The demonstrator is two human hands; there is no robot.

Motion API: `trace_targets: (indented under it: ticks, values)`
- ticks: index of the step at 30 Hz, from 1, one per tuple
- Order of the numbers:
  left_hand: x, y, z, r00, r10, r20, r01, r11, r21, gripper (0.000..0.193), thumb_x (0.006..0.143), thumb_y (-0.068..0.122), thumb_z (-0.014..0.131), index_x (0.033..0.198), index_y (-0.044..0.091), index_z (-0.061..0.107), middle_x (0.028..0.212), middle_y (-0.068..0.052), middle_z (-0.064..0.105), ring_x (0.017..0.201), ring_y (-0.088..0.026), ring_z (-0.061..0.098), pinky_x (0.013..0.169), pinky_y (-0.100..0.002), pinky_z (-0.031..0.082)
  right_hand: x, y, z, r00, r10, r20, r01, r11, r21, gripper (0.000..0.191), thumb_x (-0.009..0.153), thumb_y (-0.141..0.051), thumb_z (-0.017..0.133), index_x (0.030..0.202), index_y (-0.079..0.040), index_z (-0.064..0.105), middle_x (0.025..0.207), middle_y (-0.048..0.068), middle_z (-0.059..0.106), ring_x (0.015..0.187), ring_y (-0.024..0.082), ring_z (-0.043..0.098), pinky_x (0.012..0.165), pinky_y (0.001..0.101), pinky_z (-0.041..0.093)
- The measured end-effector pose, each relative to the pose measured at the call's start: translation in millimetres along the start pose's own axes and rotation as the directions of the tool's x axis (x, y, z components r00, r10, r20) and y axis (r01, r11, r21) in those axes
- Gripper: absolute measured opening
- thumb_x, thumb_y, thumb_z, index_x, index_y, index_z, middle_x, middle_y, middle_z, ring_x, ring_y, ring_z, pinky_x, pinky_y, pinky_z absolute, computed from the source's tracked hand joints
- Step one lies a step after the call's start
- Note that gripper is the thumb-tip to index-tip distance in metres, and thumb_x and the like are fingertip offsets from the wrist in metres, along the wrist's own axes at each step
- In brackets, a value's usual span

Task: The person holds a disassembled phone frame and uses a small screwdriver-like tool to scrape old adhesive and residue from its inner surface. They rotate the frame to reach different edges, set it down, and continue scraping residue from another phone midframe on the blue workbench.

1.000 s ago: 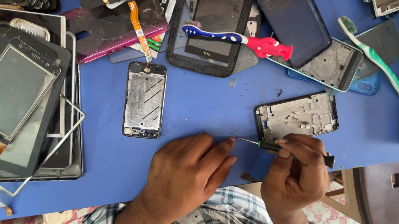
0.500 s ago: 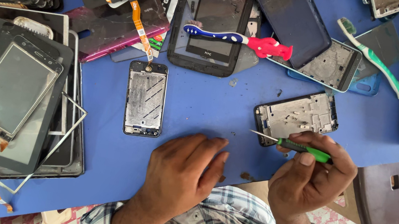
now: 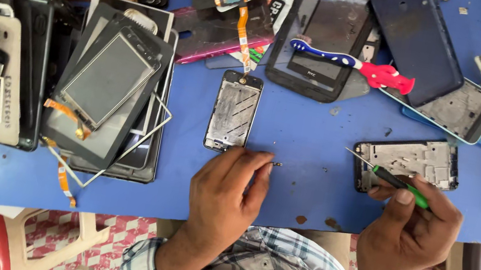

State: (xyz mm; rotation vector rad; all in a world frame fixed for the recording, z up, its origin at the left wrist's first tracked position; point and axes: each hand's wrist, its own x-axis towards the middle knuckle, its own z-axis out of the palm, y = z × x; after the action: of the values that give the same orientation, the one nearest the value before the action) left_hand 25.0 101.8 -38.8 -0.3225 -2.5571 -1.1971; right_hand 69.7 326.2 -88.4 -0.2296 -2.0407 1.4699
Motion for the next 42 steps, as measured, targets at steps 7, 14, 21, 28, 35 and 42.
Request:
trace_targets:
  ticks: [7, 14, 21, 28, 35, 42]
  values:
    - [-5, -4, -7, 0.996, 0.053, 0.065, -0.061, 0.99, 0.127, 0.017, 0.09, 0.01, 0.078, 0.105, 0.007, 0.07, 0.086, -0.006, 0.064, 0.072, -0.025, 0.066, 0.065, -0.039, 0.051, 3, -2, 0, 0.997, -0.014, 0.076, 0.013, 1.0, 0.01, 0.014, 0.125, -0.001, 0.06, 0.127, 0.008, 0.05, 0.11, 0.019, 0.065, 0.084, 0.021, 0.072, 0.076, 0.0263, 0.061]
    - [-1, -3, -3, 0.993, 0.062, 0.101, -0.078, 0.983, 0.168, 0.014, 0.092, 0.014, 0.079, 0.102, 0.009, 0.071, 0.086, -0.003, 0.062, 0.072, -0.021, 0.065, 0.066, -0.035, 0.051, 5, -7, 1, 0.998, -0.023, 0.058, 0.02, 0.999, 0.046, 0.014, 0.119, -0.001, 0.059, 0.126, 0.007, 0.05, 0.108, 0.019, 0.065, 0.082, 0.02, 0.071, 0.074, 0.0256, 0.061]
    - [-4, 1, 2, 0.991, 0.108, 0.085, -0.125, 0.962, 0.244, 0.014, 0.093, 0.013, 0.076, 0.101, 0.008, 0.066, 0.091, -0.006, 0.06, 0.075, -0.024, 0.065, 0.068, -0.038, 0.051, 13, -3, -2, 0.999, 0.015, 0.042, -0.026, 0.959, 0.281, 0.015, 0.12, -0.005, 0.06, 0.124, 0.008, 0.053, 0.102, 0.017, 0.065, 0.077, 0.019, 0.067, 0.074, 0.0272, 0.059]
    - [-7, 1, 0, 0.995, 0.062, 0.074, -0.075, 0.98, 0.183, 0.011, 0.094, 0.012, 0.072, 0.096, 0.009, 0.062, 0.089, -0.005, 0.06, 0.074, -0.027, 0.064, 0.069, -0.04, 0.051, 16, -2, -6, 0.997, 0.017, 0.078, -0.039, 0.953, 0.3, 0.015, 0.12, -0.007, 0.061, 0.123, 0.005, 0.054, 0.096, 0.016, 0.068, 0.076, 0.016, 0.066, 0.074, 0.0248, 0.057]
    - [-11, -1, 1, 0.997, 0.063, 0.039, -0.068, 0.984, 0.162, 0.012, 0.094, 0.011, 0.071, 0.094, 0.009, 0.06, 0.087, -0.006, 0.061, 0.073, -0.03, 0.063, 0.068, -0.042, 0.05, 26, -11, 1, 0.989, 0.031, 0.147, -0.059, 0.98, 0.192, 0.014, 0.117, -0.003, 0.06, 0.128, 0.003, 0.054, 0.097, 0.014, 0.07, 0.08, 0.012, 0.068, 0.076, 0.0228, 0.057]
    - [-7, 4, -5, 0.992, 0.123, 0.042, -0.126, 0.989, 0.079, 0.012, 0.094, 0.008, 0.067, 0.099, 0.007, 0.056, 0.091, -0.008, 0.063, 0.081, -0.033, 0.064, 0.073, -0.044, 0.049, 27, -18, 5, 0.994, 0.06, 0.088, -0.079, 0.971, 0.225, 0.034, 0.094, 0.014, 0.064, 0.123, 0.0, 0.052, 0.105, 0.011, 0.071, 0.094, 0.015, 0.073, 0.08, 0.0257, 0.062]
